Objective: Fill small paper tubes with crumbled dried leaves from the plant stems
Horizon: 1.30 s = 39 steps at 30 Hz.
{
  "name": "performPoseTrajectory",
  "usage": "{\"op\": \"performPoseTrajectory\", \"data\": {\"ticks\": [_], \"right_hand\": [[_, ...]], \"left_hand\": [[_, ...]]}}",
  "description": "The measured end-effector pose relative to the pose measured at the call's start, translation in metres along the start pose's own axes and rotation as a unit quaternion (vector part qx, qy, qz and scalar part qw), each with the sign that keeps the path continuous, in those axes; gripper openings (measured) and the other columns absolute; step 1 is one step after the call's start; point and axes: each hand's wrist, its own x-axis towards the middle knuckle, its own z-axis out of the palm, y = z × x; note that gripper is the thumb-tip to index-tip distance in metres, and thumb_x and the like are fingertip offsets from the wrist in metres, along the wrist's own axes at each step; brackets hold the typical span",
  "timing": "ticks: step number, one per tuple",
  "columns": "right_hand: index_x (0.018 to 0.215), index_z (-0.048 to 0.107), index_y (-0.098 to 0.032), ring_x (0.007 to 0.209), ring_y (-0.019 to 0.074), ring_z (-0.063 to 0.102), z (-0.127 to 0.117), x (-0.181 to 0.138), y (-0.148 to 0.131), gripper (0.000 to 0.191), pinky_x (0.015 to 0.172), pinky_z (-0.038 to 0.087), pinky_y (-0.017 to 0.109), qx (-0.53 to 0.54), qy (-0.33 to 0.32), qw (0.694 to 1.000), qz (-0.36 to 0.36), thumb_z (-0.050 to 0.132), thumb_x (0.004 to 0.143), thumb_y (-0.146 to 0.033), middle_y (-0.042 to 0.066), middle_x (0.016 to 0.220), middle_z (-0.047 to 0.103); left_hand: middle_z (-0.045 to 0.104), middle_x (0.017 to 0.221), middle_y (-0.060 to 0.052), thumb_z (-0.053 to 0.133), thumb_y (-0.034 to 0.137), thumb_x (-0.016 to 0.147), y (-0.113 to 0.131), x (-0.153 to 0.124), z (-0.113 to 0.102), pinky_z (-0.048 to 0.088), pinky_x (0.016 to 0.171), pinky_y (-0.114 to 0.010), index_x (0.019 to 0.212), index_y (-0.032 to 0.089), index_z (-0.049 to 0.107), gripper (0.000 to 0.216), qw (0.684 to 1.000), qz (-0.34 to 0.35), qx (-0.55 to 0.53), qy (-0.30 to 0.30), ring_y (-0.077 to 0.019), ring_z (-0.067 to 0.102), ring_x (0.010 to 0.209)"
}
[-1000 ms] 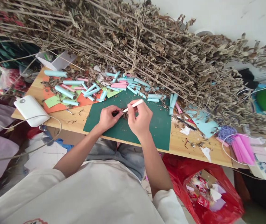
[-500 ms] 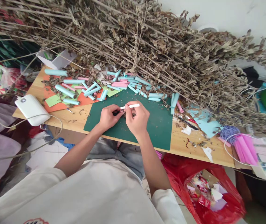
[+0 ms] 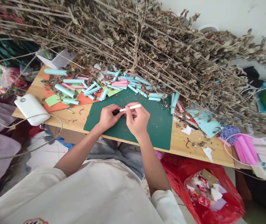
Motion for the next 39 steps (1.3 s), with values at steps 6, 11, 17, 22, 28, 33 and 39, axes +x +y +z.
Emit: {"op": "performPoseTrajectory", "data": {"ticks": [6,11,17,22,28,33,39], "right_hand": [[0.091,0.061,-0.021,0.071,0.0143,0.07,-0.004,-0.001,0.001,0.016,0.063,0.059,0.025,-0.004,0.02,1.0,0.003,0.055,0.094,-0.035,0.004,0.085,0.068],[0.091,0.061,-0.023,0.072,0.0151,0.071,-0.002,0.0,0.001,0.016,0.065,0.06,0.027,-0.015,0.007,1.0,-0.01,0.054,0.094,-0.037,0.004,0.087,0.069],[0.091,0.06,-0.023,0.072,0.0156,0.071,0.0,0.001,0.004,0.018,0.064,0.061,0.027,-0.026,0.005,1.0,-0.011,0.052,0.094,-0.039,0.004,0.085,0.069],[0.091,0.06,-0.023,0.071,0.0149,0.071,-0.001,0.001,0.004,0.017,0.064,0.06,0.026,-0.026,0.006,1.0,-0.012,0.053,0.094,-0.037,0.004,0.085,0.069],[0.089,0.06,-0.023,0.071,0.0151,0.069,-0.003,0.007,0.002,0.013,0.064,0.057,0.026,-0.054,-0.031,0.997,-0.05,0.053,0.094,-0.033,0.004,0.084,0.068],[0.088,0.058,-0.022,0.075,0.0167,0.067,0.0,0.013,0.002,0.012,0.067,0.055,0.028,-0.094,-0.064,0.988,-0.1,0.05,0.094,-0.029,0.005,0.086,0.067],[0.089,0.059,-0.021,0.073,0.016,0.067,0.005,0.016,0.003,0.012,0.068,0.054,0.027,-0.101,-0.076,0.985,-0.117,0.05,0.094,-0.027,0.005,0.085,0.067]], "left_hand": [[0.07,0.081,-0.002,0.064,0.026,0.084,0.001,0.0,0.0,0.047,0.068,-0.026,0.081,0.02,0.067,0.008,1.0,0.0,-0.009,0.0,-0.0158,0.064,0.077],[0.069,0.079,-0.002,0.064,0.026,0.084,0.001,0.0,-0.001,0.046,0.066,-0.026,0.079,0.02,0.066,0.008,1.0,0.001,-0.001,0.001,-0.0158,0.063,0.075],[0.069,0.079,-0.002,0.064,0.027,0.084,0.001,-0.001,-0.001,0.047,0.066,-0.026,0.08,0.02,0.067,0.009,1.0,0.001,-0.001,-0.003,-0.0163,0.064,0.075],[0.07,0.08,-0.002,0.064,0.026,0.084,0.001,0.0,-0.001,0.047,0.067,-0.026,0.08,0.02,0.067,0.007,1.0,-0.001,-0.009,-0.002,-0.0161,0.064,0.076],[0.069,0.079,-0.002,0.064,0.026,0.084,0.0,0.0,0.0,0.046,0.066,-0.026,0.08,0.02,0.067,0.007,1.0,-0.001,-0.01,-0.002,-0.0155,0.063,0.074],[0.069,0.077,-0.002,0.063,0.026,0.084,0.0,-0.001,0.001,0.045,0.067,-0.026,0.078,0.02,0.066,0.009,1.0,-0.002,-0.004,0.005,-0.0153,0.062,0.073],[0.067,0.074,-0.001,0.062,0.026,0.084,0.0,0.0,0.0,0.044,0.065,-0.025,0.075,0.019,0.065,0.012,1.0,0.002,-0.003,0.012,-0.0142,0.061,0.07]]}}
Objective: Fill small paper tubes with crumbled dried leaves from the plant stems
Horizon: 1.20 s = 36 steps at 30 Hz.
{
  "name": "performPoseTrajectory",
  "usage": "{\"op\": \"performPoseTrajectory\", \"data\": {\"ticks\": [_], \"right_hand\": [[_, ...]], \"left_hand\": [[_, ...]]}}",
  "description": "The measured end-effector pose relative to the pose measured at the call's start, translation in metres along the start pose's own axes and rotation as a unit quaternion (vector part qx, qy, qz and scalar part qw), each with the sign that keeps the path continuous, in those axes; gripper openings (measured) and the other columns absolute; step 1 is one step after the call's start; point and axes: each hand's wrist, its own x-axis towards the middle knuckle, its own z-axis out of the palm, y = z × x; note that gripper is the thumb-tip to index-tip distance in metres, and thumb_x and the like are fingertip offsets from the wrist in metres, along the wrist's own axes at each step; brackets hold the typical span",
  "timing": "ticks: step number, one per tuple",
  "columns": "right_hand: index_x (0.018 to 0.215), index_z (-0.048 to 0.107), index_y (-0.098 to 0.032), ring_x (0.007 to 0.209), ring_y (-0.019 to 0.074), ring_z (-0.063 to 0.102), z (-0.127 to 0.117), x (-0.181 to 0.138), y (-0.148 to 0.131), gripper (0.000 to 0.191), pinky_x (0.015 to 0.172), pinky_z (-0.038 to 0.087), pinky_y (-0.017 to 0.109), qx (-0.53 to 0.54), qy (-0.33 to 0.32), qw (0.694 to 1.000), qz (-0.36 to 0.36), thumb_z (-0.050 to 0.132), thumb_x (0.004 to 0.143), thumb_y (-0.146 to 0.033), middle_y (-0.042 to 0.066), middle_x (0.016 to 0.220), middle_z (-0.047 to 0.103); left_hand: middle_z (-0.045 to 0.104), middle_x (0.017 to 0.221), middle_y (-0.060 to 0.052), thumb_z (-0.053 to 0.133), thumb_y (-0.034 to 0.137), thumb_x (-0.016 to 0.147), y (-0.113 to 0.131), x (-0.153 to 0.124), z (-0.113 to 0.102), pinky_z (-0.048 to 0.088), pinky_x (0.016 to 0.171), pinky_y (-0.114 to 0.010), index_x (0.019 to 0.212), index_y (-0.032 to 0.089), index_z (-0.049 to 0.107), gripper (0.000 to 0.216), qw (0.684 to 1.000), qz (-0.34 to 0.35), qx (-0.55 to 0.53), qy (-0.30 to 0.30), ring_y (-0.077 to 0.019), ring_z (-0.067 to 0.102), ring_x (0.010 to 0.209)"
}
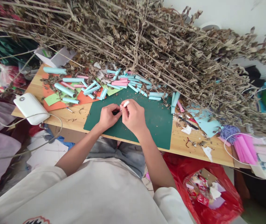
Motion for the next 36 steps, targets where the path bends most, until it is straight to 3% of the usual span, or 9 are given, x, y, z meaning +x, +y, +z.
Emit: {"op": "performPoseTrajectory", "data": {"ticks": [3,10,18,36], "right_hand": [[0.087,0.059,-0.021,0.069,0.0145,0.067,-0.005,0.003,0.0,0.014,0.065,0.054,0.026,0.019,-0.003,1.0,0.006,0.051,0.094,-0.03,0.004,0.083,0.068],[0.088,0.06,-0.022,0.062,0.0128,0.069,-0.016,-0.003,-0.004,0.016,0.058,0.054,0.023,0.033,0.1,0.993,0.059,0.052,0.095,-0.034,0.001,0.076,0.069],[0.088,0.059,-0.021,0.063,0.0124,0.068,-0.002,-0.01,-0.002,0.013,0.059,0.056,0.023,0.028,0.087,0.995,0.046,0.052,0.095,-0.03,0.002,0.079,0.068],[0.089,0.06,-0.022,0.066,0.0126,0.071,-0.004,-0.011,-0.001,0.011,0.06,0.056,0.023,0.031,0.094,0.994,0.04,0.053,0.094,-0.028,0.003,0.083,0.07]], "left_hand": [[0.067,0.075,-0.002,0.063,0.026,0.083,0.0,0.0,-0.001,0.045,0.066,-0.025,0.075,0.019,0.065,0.012,1.0,-0.003,-0.003,-0.005,-0.0143,0.061,0.07],[0.069,0.078,-0.002,0.064,0.026,0.084,0.0,0.001,0.0,0.047,0.066,-0.024,0.078,0.019,0.067,0.009,1.0,-0.005,-0.012,-0.005,-0.0141,0.062,0.071],[0.069,0.078,-0.002,0.064,0.025,0.082,0.0,0.001,-0.001,0.045,0.065,-0.025,0.078,0.019,0.066,0.008,1.0,0.001,0.002,-0.007,-0.0149,0.063,0.073],[0.069,0.079,-0.001,0.065,0.024,0.082,0.0,0.0,-0.001,0.045,0.066,-0.025,0.079,0.02,0.066,0.006,1.0,0.002,-0.006,-0.007,-0.0149,0.063,0.074]]}}
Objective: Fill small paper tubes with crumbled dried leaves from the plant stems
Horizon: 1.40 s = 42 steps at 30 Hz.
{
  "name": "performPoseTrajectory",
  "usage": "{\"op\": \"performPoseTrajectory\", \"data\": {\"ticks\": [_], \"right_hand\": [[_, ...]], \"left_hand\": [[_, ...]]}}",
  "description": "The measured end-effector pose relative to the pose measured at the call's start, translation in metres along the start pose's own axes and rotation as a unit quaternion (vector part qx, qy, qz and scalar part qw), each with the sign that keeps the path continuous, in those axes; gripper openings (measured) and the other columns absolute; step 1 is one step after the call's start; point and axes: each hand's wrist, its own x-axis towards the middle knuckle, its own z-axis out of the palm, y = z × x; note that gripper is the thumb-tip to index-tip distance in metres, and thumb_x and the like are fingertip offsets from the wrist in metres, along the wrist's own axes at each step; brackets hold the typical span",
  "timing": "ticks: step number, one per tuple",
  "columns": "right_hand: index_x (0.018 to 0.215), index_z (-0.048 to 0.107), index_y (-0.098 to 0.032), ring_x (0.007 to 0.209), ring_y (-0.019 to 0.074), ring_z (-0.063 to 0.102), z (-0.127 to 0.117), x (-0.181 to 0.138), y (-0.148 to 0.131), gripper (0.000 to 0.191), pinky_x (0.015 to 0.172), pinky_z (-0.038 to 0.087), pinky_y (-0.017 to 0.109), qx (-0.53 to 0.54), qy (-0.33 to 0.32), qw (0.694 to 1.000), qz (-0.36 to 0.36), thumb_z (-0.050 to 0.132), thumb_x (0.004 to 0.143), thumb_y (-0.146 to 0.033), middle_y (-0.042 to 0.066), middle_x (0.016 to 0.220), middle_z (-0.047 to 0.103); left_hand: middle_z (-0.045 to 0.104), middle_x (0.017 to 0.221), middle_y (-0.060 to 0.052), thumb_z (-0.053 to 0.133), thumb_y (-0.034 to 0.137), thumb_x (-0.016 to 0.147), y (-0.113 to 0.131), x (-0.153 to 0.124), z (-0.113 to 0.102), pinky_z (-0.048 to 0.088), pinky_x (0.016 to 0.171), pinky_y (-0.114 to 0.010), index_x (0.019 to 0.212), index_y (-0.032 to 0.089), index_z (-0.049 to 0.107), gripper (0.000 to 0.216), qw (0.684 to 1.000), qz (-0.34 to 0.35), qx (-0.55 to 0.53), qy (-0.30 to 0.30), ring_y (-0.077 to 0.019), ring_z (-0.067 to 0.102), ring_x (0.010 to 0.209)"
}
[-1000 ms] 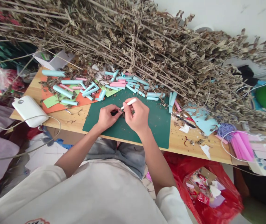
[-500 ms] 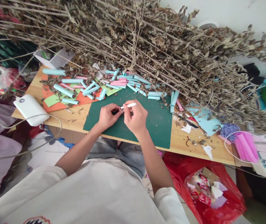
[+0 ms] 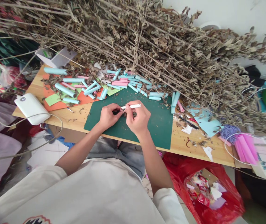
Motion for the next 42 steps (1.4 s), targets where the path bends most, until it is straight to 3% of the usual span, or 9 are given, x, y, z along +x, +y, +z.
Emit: {"op": "performPoseTrajectory", "data": {"ticks": [10,17,22,28,36,38,42], "right_hand": [[0.088,0.057,-0.022,0.063,0.0131,0.07,0.004,0.001,0.006,0.015,0.059,0.055,0.023,-0.019,-0.013,1.0,0.016,0.051,0.095,-0.033,0.003,0.081,0.069],[0.087,0.058,-0.021,0.061,0.0135,0.067,0.007,0.01,0.005,0.019,0.057,0.054,0.024,-0.031,-0.057,0.997,0.033,0.05,0.094,-0.037,0.004,0.079,0.068],[0.087,0.06,-0.021,0.064,0.0136,0.068,0.005,0.014,0.002,0.021,0.059,0.055,0.024,0.007,-0.07,0.997,0.028,0.052,0.094,-0.038,0.004,0.082,0.068],[0.089,0.059,-0.021,0.06,0.0134,0.067,-0.007,0.008,0.002,0.023,0.058,0.054,0.025,0.032,0.037,0.995,0.084,0.049,0.096,-0.041,0.001,0.073,0.067],[0.085,0.061,-0.022,0.065,0.0143,0.068,0.004,-0.001,0.0,0.021,0.062,0.055,0.027,0.004,-0.021,0.999,0.04,0.052,0.094,-0.038,0.003,0.079,0.069],[0.087,0.061,-0.022,0.064,0.0139,0.068,0.001,-0.001,0.0,0.02,0.061,0.055,0.027,0.037,0.013,0.998,0.058,0.052,0.094,-0.039,0.003,0.08,0.069],[0.089,0.059,-0.022,0.052,0.0125,0.06,-0.017,-0.006,0.011,0.024,0.05,0.05,0.026,0.079,0.141,0.979,0.123,0.052,0.094,-0.044,-0.001,0.071,0.064]], "left_hand": [[0.07,0.08,-0.002,0.064,0.025,0.083,0.001,0.0,0.0,0.046,0.067,-0.026,0.08,0.02,0.066,0.007,1.0,-0.009,0.008,-0.009,-0.0158,0.064,0.076],[0.07,0.078,-0.002,0.064,0.025,0.082,0.001,0.001,0.0,0.046,0.066,-0.026,0.078,0.02,0.066,0.007,1.0,-0.012,0.01,-0.006,-0.0159,0.063,0.073],[0.069,0.076,-0.001,0.066,0.024,0.081,0.001,0.001,0.0,0.046,0.067,-0.025,0.076,0.02,0.066,0.006,1.0,-0.015,0.007,0.0,-0.0148,0.062,0.071],[0.069,0.079,-0.002,0.065,0.027,0.084,0.003,0.0,0.0,0.046,0.065,-0.025,0.078,0.019,0.067,0.01,1.0,-0.014,-0.001,-0.003,-0.0144,0.062,0.072],[0.069,0.078,-0.001,0.066,0.025,0.083,0.001,0.0,0.0,0.046,0.066,-0.025,0.079,0.02,0.066,0.006,1.0,-0.008,-0.001,-0.006,-0.0149,0.063,0.073],[0.069,0.079,-0.002,0.066,0.026,0.083,0.002,0.0,0.0,0.047,0.066,-0.025,0.08,0.02,0.067,0.007,1.0,-0.012,-0.005,-0.003,-0.0147,0.063,0.074],[0.071,0.084,-0.004,0.066,0.028,0.083,0.003,0.0,0.0,0.053,0.071,-0.027,0.082,0.019,0.068,0.009,0.998,-0.034,-0.046,0.001,-0.0152,0.065,0.076]]}}
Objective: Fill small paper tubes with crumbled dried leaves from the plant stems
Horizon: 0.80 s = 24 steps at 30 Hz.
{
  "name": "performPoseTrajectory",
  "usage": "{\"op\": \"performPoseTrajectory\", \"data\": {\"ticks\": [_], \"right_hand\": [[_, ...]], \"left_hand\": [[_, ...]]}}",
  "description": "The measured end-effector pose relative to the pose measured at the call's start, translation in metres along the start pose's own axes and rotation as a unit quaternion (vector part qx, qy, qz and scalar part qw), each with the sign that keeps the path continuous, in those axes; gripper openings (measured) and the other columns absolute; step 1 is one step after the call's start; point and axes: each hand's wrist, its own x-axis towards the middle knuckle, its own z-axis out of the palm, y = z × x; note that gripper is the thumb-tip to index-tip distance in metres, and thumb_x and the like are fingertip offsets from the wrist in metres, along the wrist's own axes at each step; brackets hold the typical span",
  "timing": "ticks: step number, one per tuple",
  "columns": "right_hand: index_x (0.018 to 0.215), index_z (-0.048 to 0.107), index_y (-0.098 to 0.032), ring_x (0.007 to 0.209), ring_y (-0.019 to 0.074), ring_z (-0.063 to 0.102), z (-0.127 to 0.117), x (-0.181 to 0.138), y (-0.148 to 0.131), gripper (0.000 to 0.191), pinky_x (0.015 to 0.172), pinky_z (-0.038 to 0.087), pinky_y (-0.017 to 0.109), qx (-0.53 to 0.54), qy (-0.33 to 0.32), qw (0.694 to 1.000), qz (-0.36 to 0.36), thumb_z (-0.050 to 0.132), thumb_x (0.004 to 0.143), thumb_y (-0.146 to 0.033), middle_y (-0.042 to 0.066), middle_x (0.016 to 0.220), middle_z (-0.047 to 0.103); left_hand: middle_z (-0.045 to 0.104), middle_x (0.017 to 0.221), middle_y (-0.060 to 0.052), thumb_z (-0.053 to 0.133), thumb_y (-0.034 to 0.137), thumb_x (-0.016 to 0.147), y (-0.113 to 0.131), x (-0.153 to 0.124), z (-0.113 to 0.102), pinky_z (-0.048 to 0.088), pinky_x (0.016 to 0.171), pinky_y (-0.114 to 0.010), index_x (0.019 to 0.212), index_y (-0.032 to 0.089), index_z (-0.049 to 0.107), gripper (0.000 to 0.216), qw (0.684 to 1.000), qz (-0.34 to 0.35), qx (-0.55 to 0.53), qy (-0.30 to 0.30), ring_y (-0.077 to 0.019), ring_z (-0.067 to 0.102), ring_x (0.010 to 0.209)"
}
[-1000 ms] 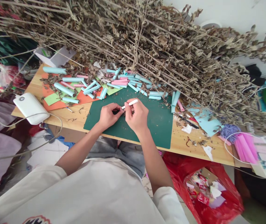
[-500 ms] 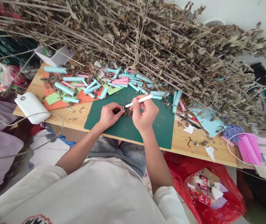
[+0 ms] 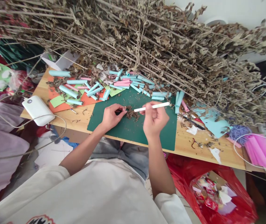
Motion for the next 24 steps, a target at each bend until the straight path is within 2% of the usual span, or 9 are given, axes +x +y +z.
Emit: {"op": "performPoseTrajectory", "data": {"ticks": [3,5,7,10,12,14,17,21,24], "right_hand": [[0.084,0.061,-0.021,0.044,0.0107,0.048,-0.024,0.002,0.018,0.029,0.044,0.039,0.025,-0.081,0.027,0.996,0.029,0.051,0.094,-0.047,-0.004,0.058,0.053],[0.084,0.066,-0.02,0.048,0.0116,0.046,-0.041,0.004,0.033,0.03,0.049,0.037,0.025,-0.201,-0.007,0.979,0.021,0.055,0.092,-0.046,-0.004,0.056,0.052],[0.085,0.07,-0.02,0.055,0.014,0.048,-0.055,0.005,0.047,0.028,0.055,0.035,0.028,-0.335,-0.07,0.94,-0.006,0.056,0.09,-0.043,-0.001,0.061,0.055],[0.103,0.073,-0.021,0.069,0.0188,0.049,-0.067,0.008,0.063,0.027,0.061,0.032,0.031,-0.468,-0.146,0.871,-0.035,0.054,0.091,-0.037,0.006,0.076,0.059],[0.114,0.071,-0.022,0.078,0.022,0.048,-0.068,0.01,0.07,0.032,0.066,0.034,0.033,-0.493,-0.181,0.85,-0.05,0.051,0.092,-0.035,0.009,0.084,0.059],[0.118,0.07,-0.022,0.084,0.0241,0.045,-0.064,0.011,0.075,0.034,0.07,0.035,0.036,-0.497,-0.199,0.843,-0.056,0.049,0.093,-0.033,0.011,0.09,0.057],[0.12,0.068,-0.023,0.09,0.0262,0.043,-0.057,0.01,0.081,0.035,0.072,0.036,0.039,-0.498,-0.195,0.844,-0.047,0.05,0.091,-0.03,0.013,0.096,0.056],[0.124,0.065,-0.023,0.099,0.0298,0.044,-0.05,0.006,0.082,0.037,0.076,0.038,0.042,-0.489,-0.167,0.855,-0.044,0.052,0.089,-0.027,0.014,0.106,0.056],[0.122,0.065,-0.022,0.106,0.0317,0.045,-0.044,0.002,0.076,0.036,0.08,0.04,0.043,-0.467,-0.144,0.871,-0.054,0.052,0.089,-0.029,0.015,0.114,0.057]], "left_hand": [[0.073,0.093,-0.006,0.065,0.029,0.085,0.0,0.007,-0.005,0.057,0.076,-0.029,0.089,0.017,0.069,0.014,0.993,-0.041,-0.108,-0.007,-0.0166,0.068,0.082],[0.073,0.092,-0.007,0.059,0.033,0.089,-0.001,0.016,-0.011,0.058,0.074,-0.03,0.1,0.015,0.068,0.023,0.981,-0.071,-0.179,-0.023,-0.0179,0.069,0.084],[0.073,0.094,-0.008,0.054,0.033,0.092,-0.002,0.026,-0.019,0.057,0.072,-0.03,0.116,0.015,0.064,0.031,0.979,-0.075,-0.184,-0.047,-0.0185,0.069,0.084],[0.072,0.096,-0.009,0.055,0.029,0.092,0.001,0.037,-0.032,0.054,0.076,-0.032,0.118,0.019,0.065,0.029,1.0,-0.014,0.001,0.005,-0.0203,0.067,0.086],[0.07,0.105,-0.011,0.053,0.029,0.093,0.003,0.04,-0.04,0.05,0.083,-0.035,0.114,0.021,0.068,0.027,0.987,0.039,0.156,0.015,-0.0248,0.063,0.098],[0.069,0.103,-0.012,0.05,0.027,0.094,0.004,0.04,-0.046,0.047,0.084,-0.038,0.109,0.022,0.07,0.026,0.964,0.065,0.259,0.006,-0.0281,0.059,0.103],[0.068,0.102,-0.013,0.045,0.021,0.093,0.001,0.038,-0.052,0.042,0.086,-0.044,0.106,0.025,0.071,0.029,0.936,0.08,0.344,-0.005,-0.0315,0.055,0.107],[0.065,0.114,-0.015,0.051,0.026,0.091,-0.002,0.038,-0.055,0.036,0.093,-0.053,0.108,0.025,0.071,0.026,0.926,0.086,0.369,-0.002,-0.0374,0.048,0.117],[0.064,0.119,-0.014,0.052,0.032,0.091,-0.003,0.05,-0.053,0.036,0.093,-0.053,0.114,0.024,0.068,0.029,0.924,0.111,0.366,-0.022,-0.0376,0.047,0.118]]}}
